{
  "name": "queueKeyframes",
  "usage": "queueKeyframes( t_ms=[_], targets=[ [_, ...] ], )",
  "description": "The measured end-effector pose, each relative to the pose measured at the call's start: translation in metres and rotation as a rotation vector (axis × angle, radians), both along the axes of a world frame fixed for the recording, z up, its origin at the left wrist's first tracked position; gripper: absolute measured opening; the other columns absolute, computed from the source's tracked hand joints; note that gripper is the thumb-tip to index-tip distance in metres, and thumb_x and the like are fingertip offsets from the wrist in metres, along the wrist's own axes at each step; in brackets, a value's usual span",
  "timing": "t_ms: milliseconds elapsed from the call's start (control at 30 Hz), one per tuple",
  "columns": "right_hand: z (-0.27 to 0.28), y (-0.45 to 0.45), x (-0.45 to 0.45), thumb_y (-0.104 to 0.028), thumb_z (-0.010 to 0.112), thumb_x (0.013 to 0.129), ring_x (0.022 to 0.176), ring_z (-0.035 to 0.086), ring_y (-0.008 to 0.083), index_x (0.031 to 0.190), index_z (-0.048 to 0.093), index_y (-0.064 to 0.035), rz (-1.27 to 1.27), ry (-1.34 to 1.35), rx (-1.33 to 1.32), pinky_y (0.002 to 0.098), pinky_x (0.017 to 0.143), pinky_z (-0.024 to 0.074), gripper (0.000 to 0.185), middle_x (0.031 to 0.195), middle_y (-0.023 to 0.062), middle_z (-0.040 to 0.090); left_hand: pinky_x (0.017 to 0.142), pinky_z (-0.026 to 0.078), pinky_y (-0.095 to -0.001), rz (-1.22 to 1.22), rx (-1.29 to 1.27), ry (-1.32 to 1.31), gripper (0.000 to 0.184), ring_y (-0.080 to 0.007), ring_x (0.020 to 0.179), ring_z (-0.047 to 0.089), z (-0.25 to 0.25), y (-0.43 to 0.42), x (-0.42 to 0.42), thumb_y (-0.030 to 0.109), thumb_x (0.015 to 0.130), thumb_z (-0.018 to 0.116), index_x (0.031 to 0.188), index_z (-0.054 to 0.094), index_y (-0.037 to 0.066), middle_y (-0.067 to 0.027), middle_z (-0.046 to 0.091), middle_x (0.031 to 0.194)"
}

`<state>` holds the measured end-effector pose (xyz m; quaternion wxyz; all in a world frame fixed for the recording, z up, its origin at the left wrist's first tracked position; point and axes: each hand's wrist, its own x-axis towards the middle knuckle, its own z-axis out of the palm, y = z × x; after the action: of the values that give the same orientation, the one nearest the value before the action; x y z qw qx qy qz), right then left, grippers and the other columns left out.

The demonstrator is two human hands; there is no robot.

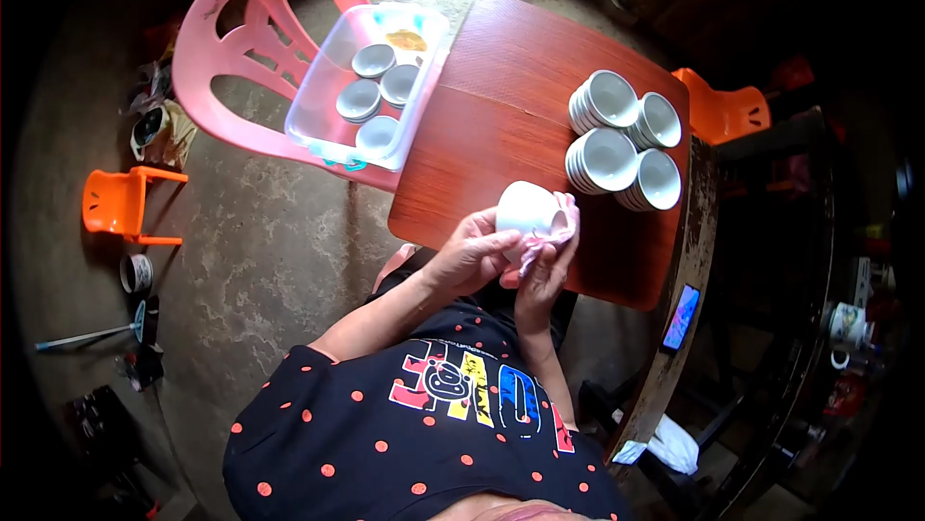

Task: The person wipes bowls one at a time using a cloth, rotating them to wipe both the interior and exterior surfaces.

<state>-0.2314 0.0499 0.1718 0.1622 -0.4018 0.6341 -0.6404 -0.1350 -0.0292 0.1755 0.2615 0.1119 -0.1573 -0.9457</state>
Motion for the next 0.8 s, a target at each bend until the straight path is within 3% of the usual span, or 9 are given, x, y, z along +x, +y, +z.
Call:
queueKeyframes(
  t_ms=[233,367,500,533,567,633,667,733,800],
  targets=[
    [0.002,0.007,-0.009,-0.031,0.044,0.100,0.118,0.054,0.0306,0.128,0.051,0.0037,-0.049,0.233,0.039,0.0363,0.098,0.0446,0.045,0.136,0.0210,0.047,0.096,0.050,-0.0374,0.005,-0.028,-0.041,0.041,-0.0219,0.105,0.062,-0.005,-0.003,0.005,0.006,0.087,0.064,0.124,0.051,-0.003,-0.0145,0.061,0.115],
    [0.016,0.017,-0.015,-0.028,0.048,0.099,0.123,0.051,0.0319,0.124,0.056,0.0023,0.108,-0.339,-0.024,0.0385,0.101,0.0416,0.040,0.135,0.0185,0.049,0.094,0.049,-0.0383,0.023,-0.082,-0.094,0.041,-0.0219,0.109,0.060,-0.003,-0.005,0.008,0.011,0.089,0.062,0.126,0.049,-0.002,-0.0133,0.060,0.119],
    [0.022,0.016,-0.030,-0.030,0.058,0.091,0.130,0.042,0.0350,0.109,0.066,-0.0068,0.274,0.469,-0.008,0.0486,0.109,0.0294,0.030,0.136,0.0198,0.047,0.095,0.047,-0.0367,-0.036,-0.617,-0.286,0.042,-0.0198,0.110,0.057,0.002,-0.008,0.006,0.012,0.087,0.063,0.125,0.051,-0.001,-0.0115,0.060,0.116],
    [0.026,0.012,-0.029,-0.028,0.060,0.089,0.122,0.047,0.0341,0.104,0.066,-0.0068,0.278,0.539,0.019,0.0484,0.105,0.0333,0.027,0.126,0.0173,0.053,0.094,0.047,-0.0353,0.013,-0.922,-0.312,0.042,-0.0191,0.108,0.058,0.006,-0.006,0.005,0.013,0.085,0.064,0.124,0.051,-0.001,-0.0099,0.061,0.113],
    [0.035,0.004,-0.027,-0.026,0.062,0.086,0.115,0.052,0.0332,0.099,0.067,-0.0069,0.286,0.607,0.045,0.0482,0.101,0.0372,0.024,0.116,0.0147,0.058,0.088,0.048,-0.0338,-0.032,-0.682,-0.429,0.042,-0.0177,0.103,0.059,-0.009,0.008,0.019,0.015,0.082,0.067,0.119,0.054,0.001,-0.0074,0.061,0.109],
    [0.014,-0.005,-0.044,-0.024,0.065,0.081,0.092,0.060,0.0296,0.094,0.067,-0.0067,0.327,0.690,0.004,0.0445,0.087,0.0467,0.021,0.091,0.0088,0.064,0.083,0.048,-0.0284,-0.394,-0.911,-0.415,0.028,-0.0120,0.098,0.057,-0.020,-0.005,0.029,0.005,0.086,0.066,0.111,0.057,-0.001,-0.0063,0.061,0.108],
    [0.007,-0.006,-0.054,-0.024,0.061,0.085,0.088,0.061,0.0264,0.094,0.065,-0.0037,0.430,0.443,-0.055,0.0391,0.081,0.0495,0.022,0.091,0.0091,0.064,0.079,0.049,-0.0262,-0.511,-0.847,-0.417,0.021,-0.0096,0.091,0.058,-0.008,-0.005,0.030,0.004,0.086,0.066,0.104,0.060,-0.002,-0.0044,0.063,0.100],
    [0.017,0.003,-0.055,-0.023,0.051,0.091,0.086,0.062,0.0243,0.093,0.064,0.0008,0.539,-0.709,0.176,0.0368,0.078,0.0503,0.027,0.093,0.0100,0.064,0.077,0.048,-0.0242,-0.439,-0.799,-0.405,0.018,-0.0076,0.089,0.057,0.010,0.006,0.024,-0.002,0.088,0.062,0.105,0.062,-0.006,-0.0043,0.065,0.095],
    [0.000,0.000,-0.053,-0.030,0.047,0.093,0.085,0.062,0.0247,0.103,0.059,0.0023,0.520,-0.921,-0.067,0.0361,0.075,0.0520,0.035,0.099,0.0137,0.064,0.080,0.049,-0.0255,-0.391,-0.900,-0.436,0.022,-0.0095,0.092,0.058,-0.004,0.012,0.022,-0.004,0.087,0.062,0.109,0.062,-0.004,-0.0054,0.066,0.097]
  ],
)
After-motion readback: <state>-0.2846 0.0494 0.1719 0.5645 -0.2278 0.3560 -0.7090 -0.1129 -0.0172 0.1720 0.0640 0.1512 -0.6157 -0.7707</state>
